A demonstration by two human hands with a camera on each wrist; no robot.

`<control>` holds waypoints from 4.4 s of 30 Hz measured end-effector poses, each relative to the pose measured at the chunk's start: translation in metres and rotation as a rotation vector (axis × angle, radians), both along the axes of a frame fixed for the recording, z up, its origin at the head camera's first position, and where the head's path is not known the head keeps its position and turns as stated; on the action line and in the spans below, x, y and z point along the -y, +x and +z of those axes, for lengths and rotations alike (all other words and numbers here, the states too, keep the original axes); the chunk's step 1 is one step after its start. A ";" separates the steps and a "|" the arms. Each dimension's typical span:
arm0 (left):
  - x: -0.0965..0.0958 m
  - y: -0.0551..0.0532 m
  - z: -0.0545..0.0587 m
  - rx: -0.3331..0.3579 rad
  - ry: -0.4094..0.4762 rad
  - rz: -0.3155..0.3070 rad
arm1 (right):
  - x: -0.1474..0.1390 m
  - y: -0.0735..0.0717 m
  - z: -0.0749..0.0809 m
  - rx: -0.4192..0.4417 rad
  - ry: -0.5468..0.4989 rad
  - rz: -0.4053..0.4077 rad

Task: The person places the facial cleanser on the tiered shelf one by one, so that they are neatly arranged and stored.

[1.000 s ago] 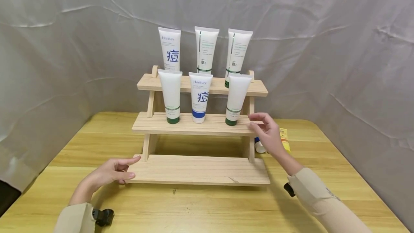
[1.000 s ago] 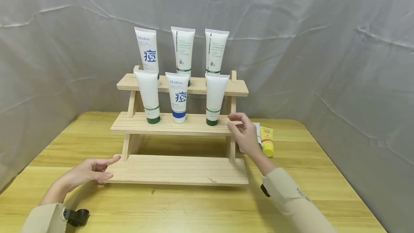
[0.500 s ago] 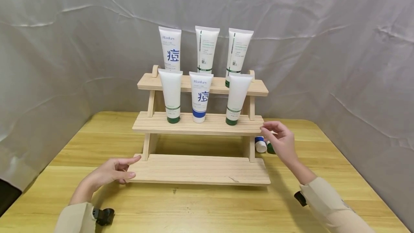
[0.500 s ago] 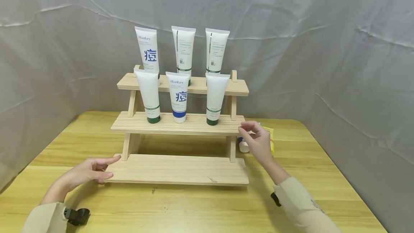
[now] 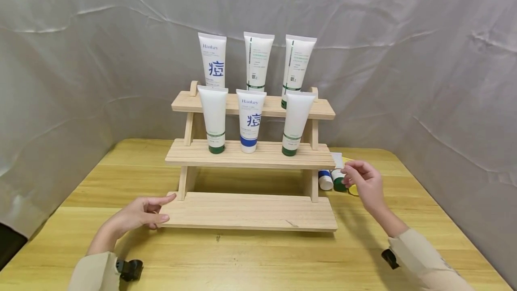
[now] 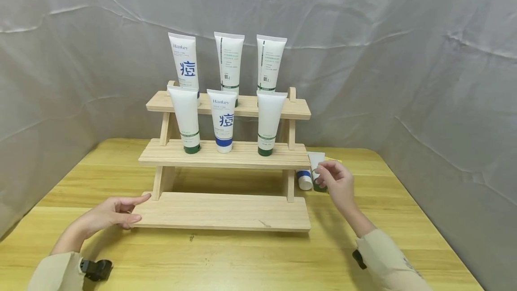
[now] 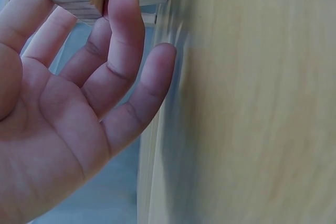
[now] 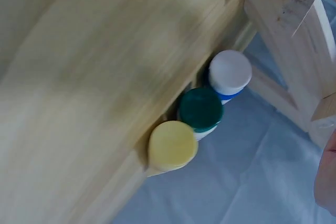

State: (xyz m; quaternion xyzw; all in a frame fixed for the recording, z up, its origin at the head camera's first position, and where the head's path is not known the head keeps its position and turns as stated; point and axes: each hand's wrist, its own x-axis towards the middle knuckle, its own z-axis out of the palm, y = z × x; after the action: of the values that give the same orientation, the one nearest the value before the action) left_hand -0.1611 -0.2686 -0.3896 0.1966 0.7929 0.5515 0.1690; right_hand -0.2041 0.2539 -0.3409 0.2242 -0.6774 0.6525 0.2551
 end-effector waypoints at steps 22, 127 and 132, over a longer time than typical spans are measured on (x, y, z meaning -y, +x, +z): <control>0.000 0.000 0.000 -0.004 -0.001 0.003 | -0.112 -0.075 -0.092 0.467 -0.063 -0.058; 0.001 0.000 -0.005 -0.013 0.015 -0.004 | -0.114 -0.051 -0.054 0.727 0.280 0.061; 0.000 0.000 -0.003 -0.015 0.018 -0.005 | -0.110 -0.041 -0.044 0.664 0.225 -0.012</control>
State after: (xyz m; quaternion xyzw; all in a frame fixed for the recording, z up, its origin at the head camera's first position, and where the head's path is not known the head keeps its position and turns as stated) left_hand -0.1609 -0.2688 -0.3925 0.2042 0.7887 0.5567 0.1623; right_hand -0.2456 0.3643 -0.3845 0.0224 -0.7925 0.6094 -0.0016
